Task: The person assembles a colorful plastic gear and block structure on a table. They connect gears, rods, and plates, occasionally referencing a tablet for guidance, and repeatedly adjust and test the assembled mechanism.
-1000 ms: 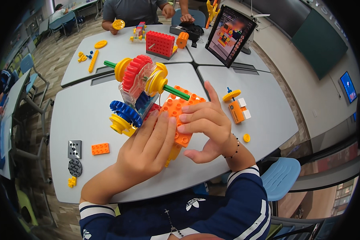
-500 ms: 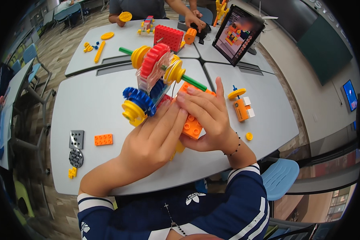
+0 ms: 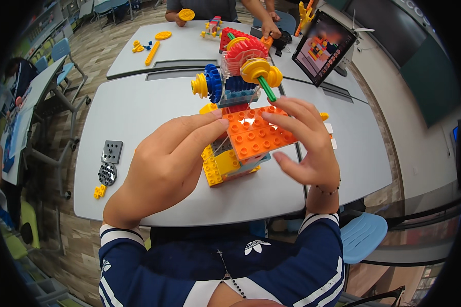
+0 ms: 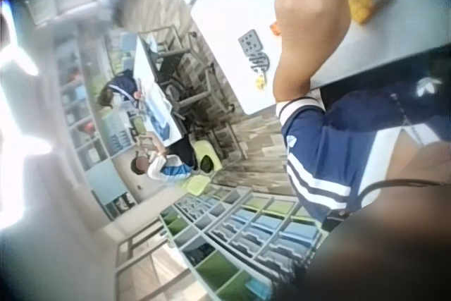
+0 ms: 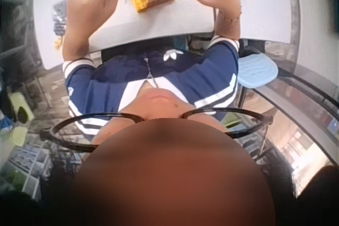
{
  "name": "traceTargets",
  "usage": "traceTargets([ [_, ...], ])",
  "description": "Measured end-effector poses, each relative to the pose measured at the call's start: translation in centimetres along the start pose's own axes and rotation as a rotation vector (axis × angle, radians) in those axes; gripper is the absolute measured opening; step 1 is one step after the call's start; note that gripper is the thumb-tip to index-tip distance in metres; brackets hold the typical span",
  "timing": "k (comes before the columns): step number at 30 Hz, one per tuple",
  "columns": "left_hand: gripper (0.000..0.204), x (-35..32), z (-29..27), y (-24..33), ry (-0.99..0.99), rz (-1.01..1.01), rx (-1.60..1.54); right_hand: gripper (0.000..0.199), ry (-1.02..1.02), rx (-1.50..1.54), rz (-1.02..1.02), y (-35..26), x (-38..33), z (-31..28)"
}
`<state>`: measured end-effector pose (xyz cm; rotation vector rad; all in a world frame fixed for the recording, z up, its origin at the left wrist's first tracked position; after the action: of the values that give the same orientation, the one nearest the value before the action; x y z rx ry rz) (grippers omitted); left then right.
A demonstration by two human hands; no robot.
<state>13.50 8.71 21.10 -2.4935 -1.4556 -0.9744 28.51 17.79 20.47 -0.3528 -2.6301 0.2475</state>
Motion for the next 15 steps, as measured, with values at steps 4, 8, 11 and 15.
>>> traceTargets([
  [4, 0.058, 1.0, 2.2, 0.5, -0.030, 0.061, -0.062, 0.049, -0.063, 0.142, -0.061, 0.9, 0.1, 0.7],
  [8, 0.056, 1.6, 3.8, 0.7, -0.021, 0.141, -0.054, 0.044, -0.097, 0.145, -0.012, 1.4, -0.2, 1.1],
  [11, 0.042, 1.6, 4.1, 0.7, -0.012, 0.168, 0.006, 0.043, -0.178, 0.108, -0.035, 2.2, -0.7, 1.0],
  [15, 0.051, 1.5, 3.9, 0.5, -0.078, 0.166, -0.013, 0.051, 0.188, 0.178, 0.311, 9.9, -4.6, -3.8],
])
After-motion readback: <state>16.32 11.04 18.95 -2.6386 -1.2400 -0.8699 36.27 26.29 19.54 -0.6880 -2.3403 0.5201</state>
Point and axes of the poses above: each hand's wrist, its own x-axis towards the middle knuckle, its own z-axis out of the palm, y = z × x, the point moved 9 cm from there along x, towards the middle knuckle, and after that the axes turned 11 degrees about -y, right-handed, at the moved point
